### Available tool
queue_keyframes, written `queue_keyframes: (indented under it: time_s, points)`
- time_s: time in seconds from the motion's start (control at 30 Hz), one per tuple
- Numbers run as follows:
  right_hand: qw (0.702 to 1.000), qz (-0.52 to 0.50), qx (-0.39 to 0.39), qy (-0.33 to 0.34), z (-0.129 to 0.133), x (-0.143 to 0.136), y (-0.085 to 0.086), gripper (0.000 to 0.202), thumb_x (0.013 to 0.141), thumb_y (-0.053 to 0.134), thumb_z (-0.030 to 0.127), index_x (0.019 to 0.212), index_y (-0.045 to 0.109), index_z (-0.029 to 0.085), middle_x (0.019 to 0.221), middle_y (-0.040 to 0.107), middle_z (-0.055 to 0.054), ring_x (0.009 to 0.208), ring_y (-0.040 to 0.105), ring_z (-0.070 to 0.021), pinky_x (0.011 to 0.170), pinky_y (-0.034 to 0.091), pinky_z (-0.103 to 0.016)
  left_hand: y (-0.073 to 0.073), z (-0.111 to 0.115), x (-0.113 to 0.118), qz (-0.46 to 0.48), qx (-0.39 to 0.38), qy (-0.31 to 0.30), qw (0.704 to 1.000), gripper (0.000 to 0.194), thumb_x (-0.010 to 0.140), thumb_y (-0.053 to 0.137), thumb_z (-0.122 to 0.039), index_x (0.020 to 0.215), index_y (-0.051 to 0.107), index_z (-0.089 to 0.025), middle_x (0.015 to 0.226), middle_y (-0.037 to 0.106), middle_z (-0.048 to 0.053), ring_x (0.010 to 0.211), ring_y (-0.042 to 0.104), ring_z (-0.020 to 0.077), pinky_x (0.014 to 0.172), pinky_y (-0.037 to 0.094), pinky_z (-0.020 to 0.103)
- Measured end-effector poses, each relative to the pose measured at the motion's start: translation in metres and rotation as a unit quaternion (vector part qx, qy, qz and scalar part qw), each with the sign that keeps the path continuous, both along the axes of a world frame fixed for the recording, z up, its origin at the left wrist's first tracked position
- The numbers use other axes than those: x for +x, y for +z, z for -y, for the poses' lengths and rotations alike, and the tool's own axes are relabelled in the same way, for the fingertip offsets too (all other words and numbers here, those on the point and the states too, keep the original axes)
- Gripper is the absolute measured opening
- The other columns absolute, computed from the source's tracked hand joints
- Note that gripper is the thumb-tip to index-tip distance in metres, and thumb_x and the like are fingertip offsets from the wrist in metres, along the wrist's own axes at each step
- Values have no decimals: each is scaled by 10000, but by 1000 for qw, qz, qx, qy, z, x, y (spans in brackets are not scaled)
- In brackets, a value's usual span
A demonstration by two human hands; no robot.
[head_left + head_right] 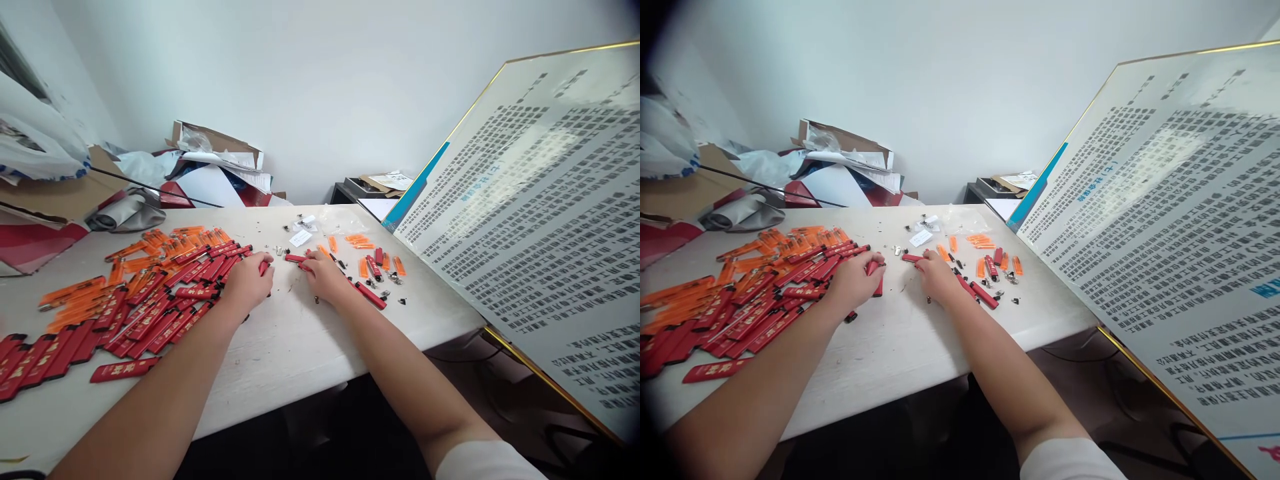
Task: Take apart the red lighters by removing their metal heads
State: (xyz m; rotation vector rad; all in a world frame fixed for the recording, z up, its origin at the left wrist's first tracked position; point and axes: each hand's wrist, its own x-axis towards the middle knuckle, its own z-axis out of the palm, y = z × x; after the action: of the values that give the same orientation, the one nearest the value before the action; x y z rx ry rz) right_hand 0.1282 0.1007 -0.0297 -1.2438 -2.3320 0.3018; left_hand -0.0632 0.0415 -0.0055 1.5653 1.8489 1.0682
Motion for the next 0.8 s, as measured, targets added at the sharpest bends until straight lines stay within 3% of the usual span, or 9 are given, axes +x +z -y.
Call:
queue_keyframes:
  time_s: [0.1,0.17,0.27,0.4,0.57,0.7,0.8]
  points:
    - [997,-81,-6,-15,4,0,5,219,888,513,173,1001,699,141,1138,620,-129,1033,596,-201,916,463,-330,0,2,16,118,-7,-46,992,353,880,473,-306,1180,613,-183,976,702,85,758,656,179,597,533,296]
    - [992,-126,-24,-16,7,0,9,226,910,493,220,993,689,143,973,670,-91,882,625,-173,818,494,-307,-3,2,28,181,-27,-86,979,398,877,466,-249,1239,584,-136,960,713,105,741,671,166,577,544,276]
    - [987,-135,-81,22,11,-1,12,229,909,508,268,1022,677,163,869,706,-40,741,639,-141,687,500,-269,-8,0,42,237,-45,-134,961,448,830,477,-113,1266,577,-114,971,724,112,801,690,152,692,576,275]
    - [982,-124,-138,27,11,-1,9,253,863,586,292,1070,668,171,907,724,-39,720,649,-141,672,500,-274,-15,-4,45,254,-59,-163,952,484,822,453,-51,1280,585,-133,978,735,101,810,700,143,798,578,300]
    - [998,-29,-58,7,7,2,6,162,869,574,225,926,726,210,918,718,-52,849,627,-197,779,488,-341,-20,-10,28,186,-30,-95,977,508,848,516,-161,1355,512,-125,1001,726,118,801,701,175,755,587,334]
    - [1000,6,-19,-11,4,2,5,178,874,565,203,834,738,205,936,670,-90,976,566,-245,885,452,-407,-15,-12,8,82,43,-17,996,371,824,572,-239,1178,641,-155,1127,696,109,989,664,212,899,534,352]
    - [998,-15,24,-47,2,2,2,170,865,586,224,811,737,166,1007,606,-136,1060,513,-274,933,430,-424,-8,-10,-1,21,75,9,997,292,817,570,-274,1056,688,-154,1068,712,95,952,665,216,884,529,343]
